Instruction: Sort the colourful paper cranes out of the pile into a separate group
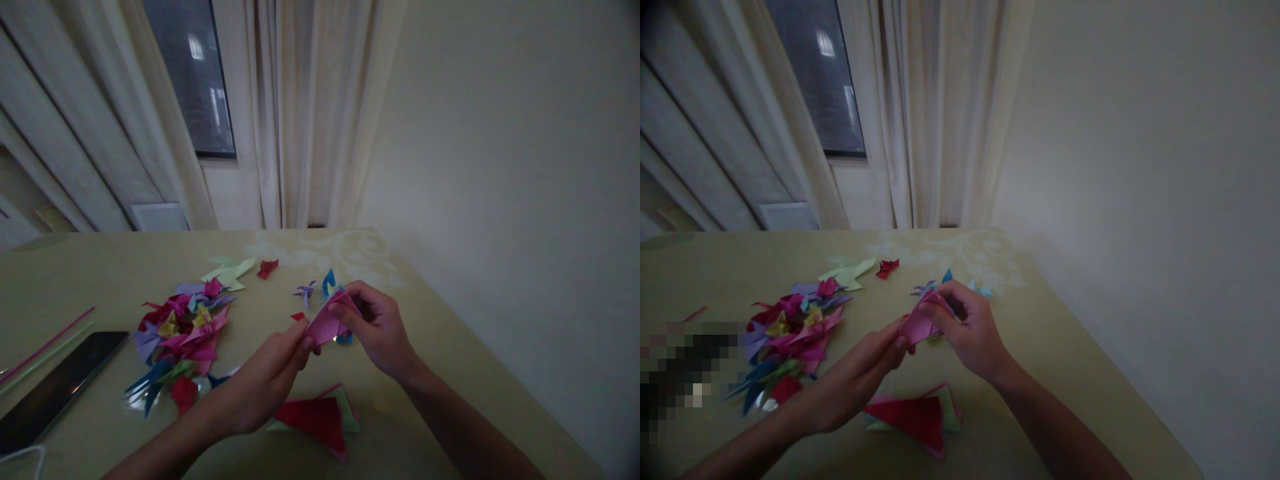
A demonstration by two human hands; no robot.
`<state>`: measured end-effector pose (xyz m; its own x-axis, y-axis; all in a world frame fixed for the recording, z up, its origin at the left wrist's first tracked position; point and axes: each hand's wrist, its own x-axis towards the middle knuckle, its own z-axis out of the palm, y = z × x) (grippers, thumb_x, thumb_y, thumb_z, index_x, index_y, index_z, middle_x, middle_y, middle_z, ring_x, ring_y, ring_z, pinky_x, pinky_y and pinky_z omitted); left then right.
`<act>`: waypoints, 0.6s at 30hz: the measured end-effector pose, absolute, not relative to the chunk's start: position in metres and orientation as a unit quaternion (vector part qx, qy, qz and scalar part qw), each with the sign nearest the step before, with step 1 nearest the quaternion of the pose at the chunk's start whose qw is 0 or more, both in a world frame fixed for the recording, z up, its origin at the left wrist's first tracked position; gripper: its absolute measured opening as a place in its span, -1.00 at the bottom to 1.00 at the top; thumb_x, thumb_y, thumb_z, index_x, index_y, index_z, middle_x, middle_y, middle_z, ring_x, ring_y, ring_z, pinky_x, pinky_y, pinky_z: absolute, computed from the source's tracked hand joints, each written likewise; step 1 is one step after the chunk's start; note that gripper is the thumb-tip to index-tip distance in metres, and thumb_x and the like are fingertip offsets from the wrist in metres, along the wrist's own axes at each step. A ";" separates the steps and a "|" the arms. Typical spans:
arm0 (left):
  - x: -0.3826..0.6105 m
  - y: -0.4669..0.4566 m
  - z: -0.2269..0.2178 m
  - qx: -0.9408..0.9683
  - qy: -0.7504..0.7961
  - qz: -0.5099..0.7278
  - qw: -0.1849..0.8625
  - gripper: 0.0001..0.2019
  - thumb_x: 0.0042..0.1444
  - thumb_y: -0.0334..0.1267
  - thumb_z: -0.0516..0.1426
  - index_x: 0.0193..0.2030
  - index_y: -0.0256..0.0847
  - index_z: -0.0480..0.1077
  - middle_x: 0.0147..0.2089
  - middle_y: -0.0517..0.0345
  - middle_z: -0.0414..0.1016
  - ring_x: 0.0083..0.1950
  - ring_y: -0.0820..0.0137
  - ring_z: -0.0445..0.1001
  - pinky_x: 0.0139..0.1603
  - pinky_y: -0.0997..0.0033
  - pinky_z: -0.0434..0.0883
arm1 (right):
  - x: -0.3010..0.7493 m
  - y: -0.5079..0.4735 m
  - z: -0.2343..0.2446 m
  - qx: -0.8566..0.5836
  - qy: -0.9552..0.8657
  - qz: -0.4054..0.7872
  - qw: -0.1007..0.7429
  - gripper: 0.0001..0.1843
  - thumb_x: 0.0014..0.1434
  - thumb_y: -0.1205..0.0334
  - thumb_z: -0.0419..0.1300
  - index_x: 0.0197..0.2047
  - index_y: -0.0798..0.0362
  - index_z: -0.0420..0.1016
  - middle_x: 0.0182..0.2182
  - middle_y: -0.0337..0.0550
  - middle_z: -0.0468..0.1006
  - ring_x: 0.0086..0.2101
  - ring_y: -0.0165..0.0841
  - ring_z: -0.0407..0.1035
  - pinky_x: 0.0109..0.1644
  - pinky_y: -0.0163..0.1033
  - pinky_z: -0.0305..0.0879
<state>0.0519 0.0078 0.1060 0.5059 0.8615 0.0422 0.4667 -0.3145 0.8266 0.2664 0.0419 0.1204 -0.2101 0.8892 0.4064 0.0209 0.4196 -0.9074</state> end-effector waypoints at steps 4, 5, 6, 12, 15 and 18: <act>0.036 -0.008 0.083 0.768 0.452 0.242 0.383 -0.60 0.51 0.10 -0.09 0.11 -0.08 0.41 0.01 0.07 0.57 0.03 0.25 0.51 0.11 0.27 0.45 | 0.267 0.043 0.121 -0.362 -0.681 0.398 0.496 -0.77 0.32 0.06 0.37 -0.26 0.05 0.57 -0.46 -0.28 0.49 -0.46 -0.42 0.37 -0.41 -0.35 0.30; 0.031 -0.012 0.074 0.781 0.450 0.233 0.365 -0.62 0.50 0.08 -0.05 0.16 -0.07 0.41 0.07 0.03 0.57 0.07 0.23 0.51 0.15 0.24 0.46 | 0.268 0.043 0.121 -0.372 -0.686 0.380 0.497 -0.76 0.33 0.06 0.36 -0.26 0.06 0.58 -0.46 -0.27 0.49 -0.46 -0.42 0.36 -0.41 -0.34 0.29; 0.028 -0.017 0.064 0.799 0.445 0.219 0.340 -0.63 0.48 0.06 0.01 0.21 -0.06 0.41 0.14 -0.01 0.56 0.13 0.18 0.50 0.20 0.18 0.46 | 0.270 0.043 0.123 -0.381 -0.690 0.359 0.500 -0.76 0.33 0.06 0.35 -0.26 0.06 0.58 -0.46 -0.27 0.48 -0.45 -0.41 0.35 -0.40 -0.33 0.29; 0.025 -0.033 -0.001 0.869 0.434 0.134 0.197 -0.44 0.21 -0.15 0.35 0.34 0.00 0.40 0.32 -0.06 0.50 0.28 -0.03 0.45 0.33 -0.11 0.42 | 0.286 0.043 0.136 -0.396 -0.704 0.304 0.505 -0.76 0.34 0.06 0.36 -0.26 0.05 0.60 -0.46 -0.27 0.47 -0.45 -0.41 0.31 -0.40 -0.31 0.22; 0.032 -0.034 -0.020 0.876 0.428 0.137 0.173 -0.62 0.31 -0.23 0.28 0.25 -0.01 0.50 0.14 -0.01 0.59 0.11 0.11 0.54 0.17 0.12 0.52 | 0.290 0.043 0.141 -0.401 -0.701 0.296 0.510 -0.76 0.33 0.04 0.37 -0.25 0.04 0.61 -0.46 -0.27 0.48 -0.46 -0.40 0.30 -0.41 -0.31 0.21; 0.036 -0.033 -0.028 0.874 0.435 0.155 0.152 -0.63 0.36 -0.22 0.24 0.27 -0.05 0.49 0.05 -0.01 0.60 0.03 0.16 0.54 0.10 0.20 0.53 | 0.294 0.038 0.134 -0.414 -0.700 0.284 0.508 -0.74 0.32 0.03 0.37 -0.28 0.05 0.60 -0.49 -0.28 0.42 -0.49 -0.41 0.24 -0.44 -0.31 0.16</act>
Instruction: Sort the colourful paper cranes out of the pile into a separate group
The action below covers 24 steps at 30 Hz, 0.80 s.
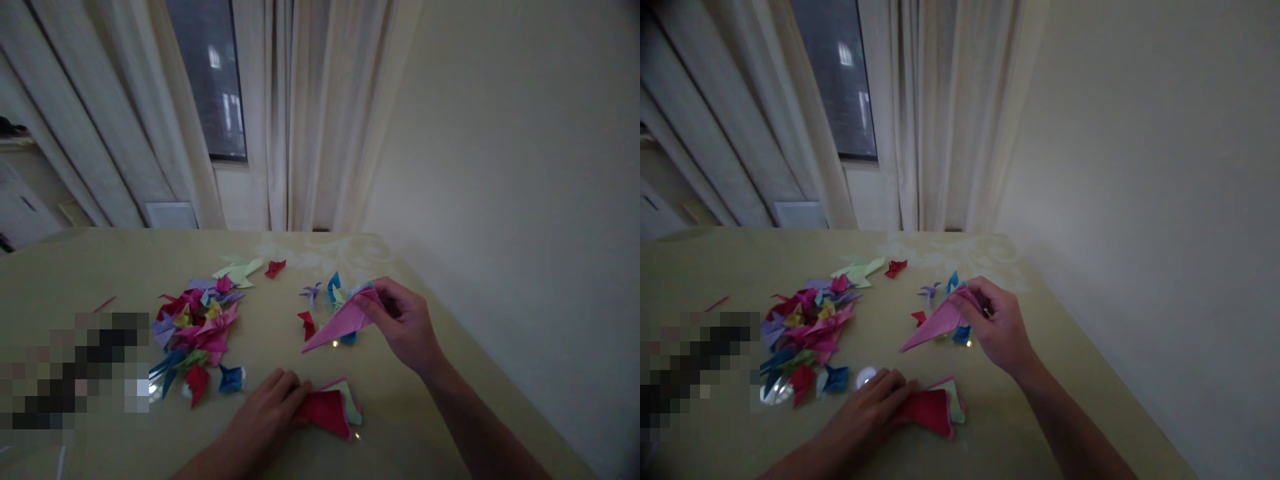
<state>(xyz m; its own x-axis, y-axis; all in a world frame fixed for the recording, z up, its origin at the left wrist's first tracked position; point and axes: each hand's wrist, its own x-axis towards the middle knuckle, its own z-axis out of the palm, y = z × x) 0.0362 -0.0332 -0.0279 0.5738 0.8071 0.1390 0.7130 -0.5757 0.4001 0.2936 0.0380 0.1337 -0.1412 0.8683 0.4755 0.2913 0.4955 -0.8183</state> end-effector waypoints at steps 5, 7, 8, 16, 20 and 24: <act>0.037 -0.036 -0.020 0.859 0.459 0.147 0.174 -0.67 0.33 -0.21 0.27 0.21 -0.10 0.52 0.10 -0.03 0.57 0.09 0.15 0.51 0.16 0.18 0.50 | 0.296 0.015 0.087 -0.451 -0.651 0.350 0.500 -0.63 0.31 -0.06 0.36 -0.35 0.07 0.55 -0.52 -0.30 0.36 -0.50 -0.42 0.21 -0.46 -0.33 0.13; 0.038 -0.037 -0.015 0.852 0.458 0.156 0.199 -0.74 0.36 -0.20 0.24 0.14 -0.09 0.55 0.06 0.00 0.56 0.05 0.17 0.51 0.11 0.20 0.50 | 0.295 0.003 0.064 -0.465 -0.615 0.393 0.501 -0.59 0.28 -0.11 0.38 -0.35 0.08 0.54 -0.51 -0.28 0.37 -0.50 -0.41 0.24 -0.46 -0.33 0.17; 0.038 -0.037 -0.013 0.850 0.456 0.163 0.209 -0.75 0.37 -0.18 0.23 0.14 -0.08 0.55 0.04 0.01 0.56 0.04 0.18 0.51 0.09 0.20 0.50 | 0.295 -0.002 0.054 -0.471 -0.595 0.409 0.507 -0.56 0.26 -0.13 0.39 -0.36 0.08 0.53 -0.51 -0.28 0.37 -0.49 -0.40 0.25 -0.45 -0.34 0.19; 0.038 -0.038 -0.016 0.837 0.460 0.195 0.222 -0.73 0.34 -0.15 0.25 0.14 -0.04 0.55 0.04 0.01 0.55 0.03 0.16 0.52 0.07 0.14 0.51 | 0.298 -0.014 0.023 -0.495 -0.501 0.407 0.581 -0.53 0.21 -0.16 0.44 -0.36 0.07 0.47 -0.50 -0.28 0.37 -0.49 -0.41 0.24 -0.46 -0.36 0.20; 0.034 -0.039 -0.018 0.821 0.461 0.247 0.230 -0.46 0.24 -0.02 0.33 0.33 0.01 0.44 0.21 -0.05 0.54 0.18 0.05 0.50 0.24 -0.01 0.48 | 0.305 -0.015 0.025 -0.490 -0.504 0.395 0.591 -0.57 0.21 -0.14 0.44 -0.34 0.06 0.49 -0.48 -0.26 0.44 -0.48 -0.39 0.30 -0.45 -0.36 0.25; 0.026 -0.044 -0.008 0.749 0.489 0.329 0.303 -0.48 0.37 0.05 0.18 0.42 0.04 0.36 0.17 -0.03 0.61 0.07 0.16 0.58 0.16 0.11 0.55 | 0.302 -0.023 0.023 -0.461 -0.547 0.415 0.563 -0.64 0.30 -0.09 0.38 -0.27 0.05 0.54 -0.49 -0.26 0.51 -0.56 -0.40 0.35 -0.51 -0.35 0.29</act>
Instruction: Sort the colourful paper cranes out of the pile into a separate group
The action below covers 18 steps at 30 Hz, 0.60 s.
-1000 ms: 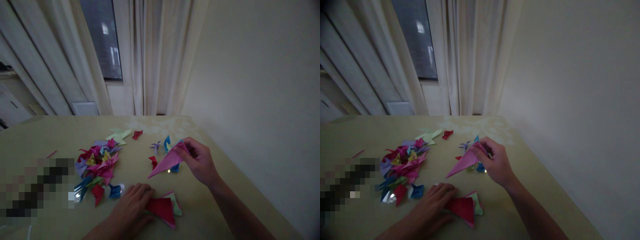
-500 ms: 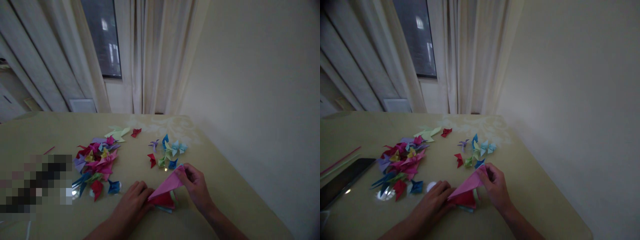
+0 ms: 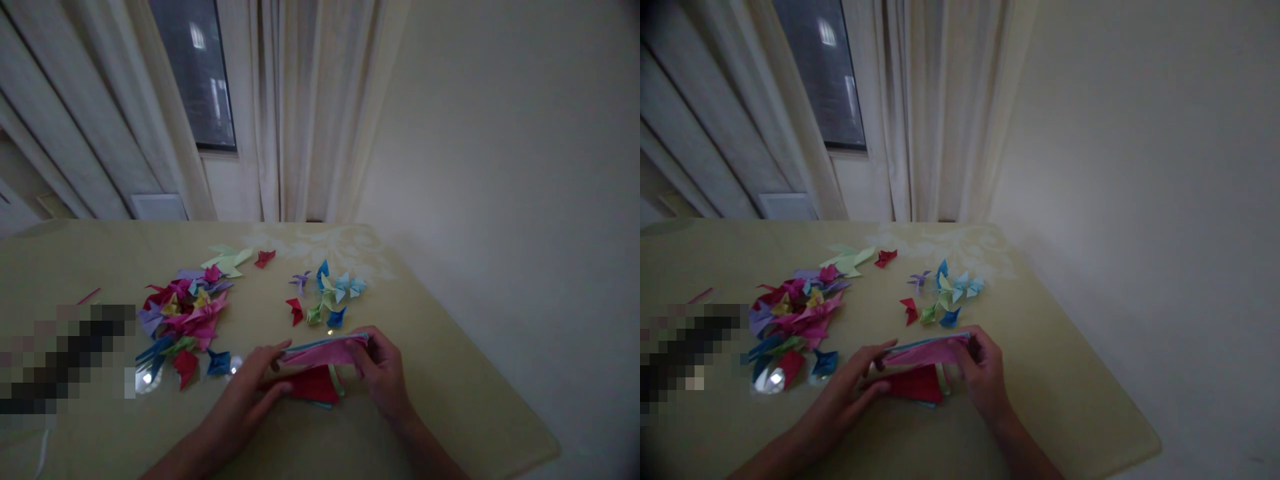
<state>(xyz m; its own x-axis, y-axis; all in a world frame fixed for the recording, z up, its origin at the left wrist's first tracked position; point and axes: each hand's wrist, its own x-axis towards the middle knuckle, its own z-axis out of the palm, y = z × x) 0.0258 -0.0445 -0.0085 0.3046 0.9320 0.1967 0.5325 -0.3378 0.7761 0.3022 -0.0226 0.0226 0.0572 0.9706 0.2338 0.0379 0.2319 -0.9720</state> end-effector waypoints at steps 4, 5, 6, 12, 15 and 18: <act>0.019 -0.051 0.009 0.667 0.507 0.373 0.398 -0.49 0.38 0.10 0.14 0.39 0.00 0.39 -0.01 0.03 0.68 -0.07 0.24 0.63 -0.04 0.28 0.58 | 0.297 -0.031 0.019 -0.372 -0.660 0.380 0.532 -0.78 0.41 0.04 0.29 -0.14 0.02 0.61 -0.21 -0.06 0.69 -0.28 -0.26 0.59 -0.19 -0.22 0.52; 0.018 -0.053 0.013 0.650 0.502 0.381 0.425 -0.48 0.36 0.12 0.15 0.36 -0.02 0.42 -0.04 0.04 0.68 -0.09 0.25 0.64 -0.08 0.31 0.59 | 0.297 -0.032 0.019 -0.353 -0.684 0.363 0.526 -0.80 0.42 0.07 0.28 -0.14 0.01 0.62 -0.19 -0.05 0.70 -0.20 -0.24 0.61 -0.11 -0.19 0.52; 0.017 -0.054 0.016 0.636 0.494 0.385 0.451 -0.49 0.34 0.15 0.17 0.29 -0.05 0.48 -0.08 0.05 0.68 -0.13 0.26 0.64 -0.13 0.33 0.59 | 0.296 -0.032 0.019 -0.337 -0.703 0.349 0.521 -0.82 0.43 0.10 0.26 -0.13 0.01 0.63 -0.20 -0.05 0.70 -0.17 -0.23 0.61 -0.07 -0.18 0.52; 0.018 -0.055 0.022 0.551 0.487 0.366 0.570 -0.44 0.22 0.31 0.22 0.04 -0.14 0.60 -0.27 0.07 0.67 -0.31 0.30 0.61 -0.29 0.35 0.58 | 0.301 -0.027 0.019 -0.319 -0.763 0.231 0.513 -0.88 0.42 0.24 0.24 -0.11 -0.02 0.64 -0.22 -0.07 0.71 -0.20 -0.22 0.59 -0.09 -0.14 0.53; 0.022 -0.054 0.022 0.514 0.478 0.349 0.621 -0.43 0.26 0.28 0.21 0.15 -0.15 0.55 -0.19 0.03 0.70 -0.18 0.24 0.67 -0.15 0.27 0.61 | 0.303 -0.028 0.018 -0.339 -0.758 0.194 0.523 -0.89 0.40 0.31 0.26 -0.09 -0.01 0.64 -0.26 -0.08 0.69 -0.24 -0.25 0.59 -0.16 -0.20 0.54; 0.023 -0.052 0.021 0.555 0.474 0.344 0.591 -0.50 0.30 0.23 0.20 0.08 -0.14 0.59 -0.17 0.02 0.70 -0.13 0.22 0.68 -0.07 0.24 0.62 | 0.306 -0.030 0.018 -0.320 -0.776 0.165 0.519 -0.82 0.38 0.40 0.23 -0.03 -0.01 0.62 -0.18 -0.05 0.71 -0.17 -0.25 0.62 -0.11 -0.21 0.56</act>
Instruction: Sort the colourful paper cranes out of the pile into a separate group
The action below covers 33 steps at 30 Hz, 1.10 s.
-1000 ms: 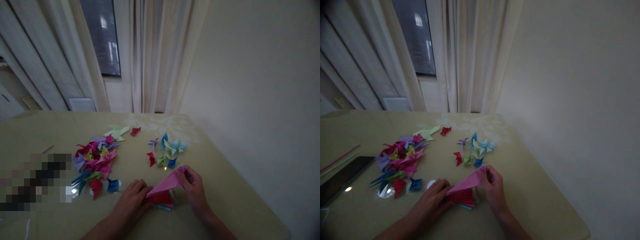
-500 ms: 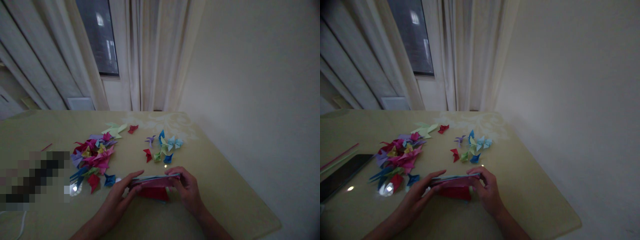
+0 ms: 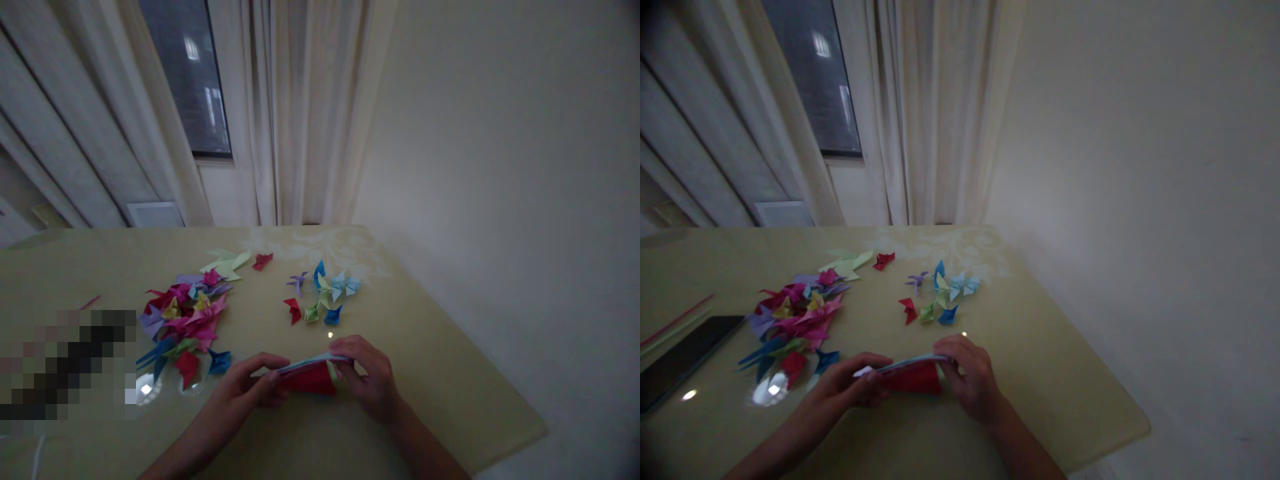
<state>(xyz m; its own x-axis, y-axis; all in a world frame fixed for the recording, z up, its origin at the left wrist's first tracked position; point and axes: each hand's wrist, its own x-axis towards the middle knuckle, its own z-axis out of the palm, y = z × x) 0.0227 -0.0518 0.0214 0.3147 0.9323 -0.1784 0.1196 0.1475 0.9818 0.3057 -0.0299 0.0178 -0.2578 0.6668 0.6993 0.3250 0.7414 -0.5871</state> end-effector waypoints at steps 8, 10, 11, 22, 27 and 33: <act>0.010 -0.042 -0.010 0.776 0.429 0.360 0.291 -0.76 0.44 -0.13 0.13 0.01 0.01 0.64 -0.02 0.06 0.67 -0.02 0.30 0.66 0.03 0.41 0.58 | 0.317 -0.031 0.018 -0.295 -0.897 0.112 0.309 -0.79 0.25 0.36 0.27 -0.04 -0.01 0.58 -0.08 -0.02 0.70 -0.10 -0.17 0.60 -0.02 -0.10 0.50; 0.009 -0.041 -0.020 0.804 0.418 0.344 0.245 -0.73 0.48 -0.18 0.08 0.06 0.03 0.62 0.01 0.07 0.66 -0.01 0.32 0.66 0.04 0.44 0.58 | 0.317 -0.031 0.020 -0.314 -0.906 0.125 0.254 -0.83 0.22 0.33 0.34 -0.10 -0.01 0.58 -0.08 -0.04 0.68 -0.10 -0.15 0.57 0.01 -0.07 0.47; 0.008 -0.041 -0.023 0.818 0.414 0.331 0.223 -0.73 0.48 -0.21 0.07 0.07 0.03 0.62 0.01 0.07 0.66 0.00 0.32 0.65 0.04 0.44 0.58 | 0.317 -0.031 0.020 -0.326 -0.907 0.132 0.232 -0.82 0.19 0.27 0.40 -0.13 -0.02 0.58 -0.05 -0.03 0.67 -0.08 -0.14 0.55 0.04 -0.05 0.45; -0.007 -0.037 -0.009 0.860 0.411 0.295 0.065 -0.76 0.48 -0.18 0.08 0.10 0.00 0.57 -0.03 0.08 0.67 -0.03 0.30 0.63 0.01 0.36 0.56 | 0.302 -0.030 0.011 -0.395 -0.873 0.244 0.148 -0.68 0.22 0.16 0.43 0.01 -0.01 0.53 0.17 -0.07 0.55 0.15 -0.13 0.39 0.30 -0.03 0.28; -0.069 -0.026 0.000 0.830 0.512 0.220 0.040 -0.74 0.29 -0.14 0.28 0.11 0.09 0.58 0.04 0.14 0.63 0.05 0.22 0.62 0.07 0.31 0.54 | 0.305 -0.030 0.013 -0.396 -0.866 0.247 0.179 -0.62 0.16 0.07 0.49 -0.06 0.00 0.49 0.20 0.04 0.52 0.17 -0.06 0.39 0.28 -0.01 0.33; -0.079 -0.022 -0.012 0.837 0.505 0.198 0.071 -0.83 0.26 -0.35 0.19 -0.15 0.02 0.59 -0.08 0.18 0.61 -0.11 0.30 0.63 -0.11 0.41 0.51 | 0.306 -0.031 0.015 -0.378 -0.853 0.195 0.302 -0.76 0.38 0.11 0.33 0.04 -0.03 0.45 0.16 0.04 0.52 0.16 -0.13 0.41 0.19 -0.09 0.39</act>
